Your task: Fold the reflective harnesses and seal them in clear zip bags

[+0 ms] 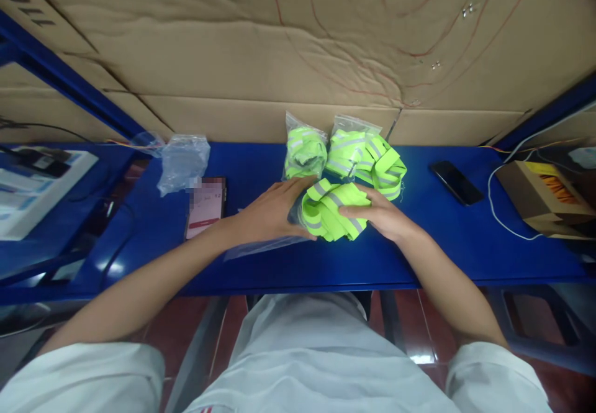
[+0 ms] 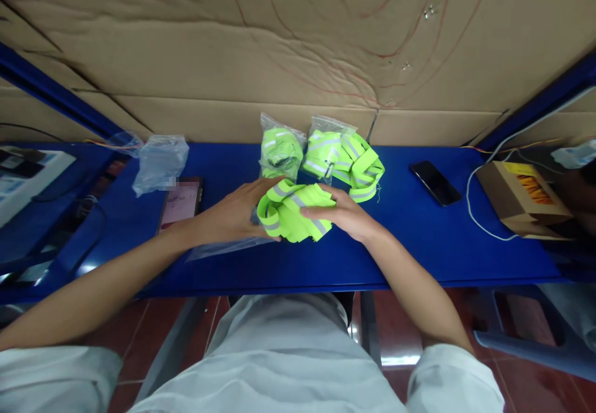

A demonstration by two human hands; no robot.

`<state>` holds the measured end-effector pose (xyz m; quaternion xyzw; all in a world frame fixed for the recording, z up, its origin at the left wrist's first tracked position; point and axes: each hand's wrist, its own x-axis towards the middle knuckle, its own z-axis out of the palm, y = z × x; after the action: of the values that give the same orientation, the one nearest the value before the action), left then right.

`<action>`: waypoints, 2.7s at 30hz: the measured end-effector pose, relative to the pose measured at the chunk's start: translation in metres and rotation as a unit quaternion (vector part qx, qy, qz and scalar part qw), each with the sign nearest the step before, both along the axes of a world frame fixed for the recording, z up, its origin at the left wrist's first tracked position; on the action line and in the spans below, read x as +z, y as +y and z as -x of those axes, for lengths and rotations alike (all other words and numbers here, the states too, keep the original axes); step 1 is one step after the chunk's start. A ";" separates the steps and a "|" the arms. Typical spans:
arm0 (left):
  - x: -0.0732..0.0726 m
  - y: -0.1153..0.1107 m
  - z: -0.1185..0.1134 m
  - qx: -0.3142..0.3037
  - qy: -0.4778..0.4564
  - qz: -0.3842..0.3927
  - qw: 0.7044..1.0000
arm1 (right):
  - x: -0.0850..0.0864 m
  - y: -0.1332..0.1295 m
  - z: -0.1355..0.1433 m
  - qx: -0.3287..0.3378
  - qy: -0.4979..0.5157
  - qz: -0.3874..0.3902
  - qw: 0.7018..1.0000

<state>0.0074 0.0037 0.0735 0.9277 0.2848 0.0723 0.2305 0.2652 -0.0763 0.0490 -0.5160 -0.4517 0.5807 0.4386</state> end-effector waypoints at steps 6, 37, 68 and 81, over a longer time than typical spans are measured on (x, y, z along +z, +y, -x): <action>-0.023 -0.007 -0.006 -0.049 -0.069 0.102 0.991 | -0.005 0.003 0.002 -0.020 -0.065 0.026 0.997; -0.047 -0.037 -0.033 0.079 0.049 -0.196 0.976 | -0.028 0.004 0.030 -0.089 0.067 -0.015 0.994; -0.040 -0.023 -0.032 0.062 -0.100 0.071 0.990 | -0.040 0.000 0.023 -0.104 -0.228 -0.199 0.947; -0.049 -0.044 -0.053 0.110 -0.104 -0.213 0.965 | -0.038 -0.004 0.031 -0.208 -0.202 -0.199 0.936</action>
<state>0.0600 -0.0401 0.0245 0.9059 0.3371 0.2523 0.0463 0.2340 -0.0799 0.0114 -0.6070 -0.5199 0.2586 0.5426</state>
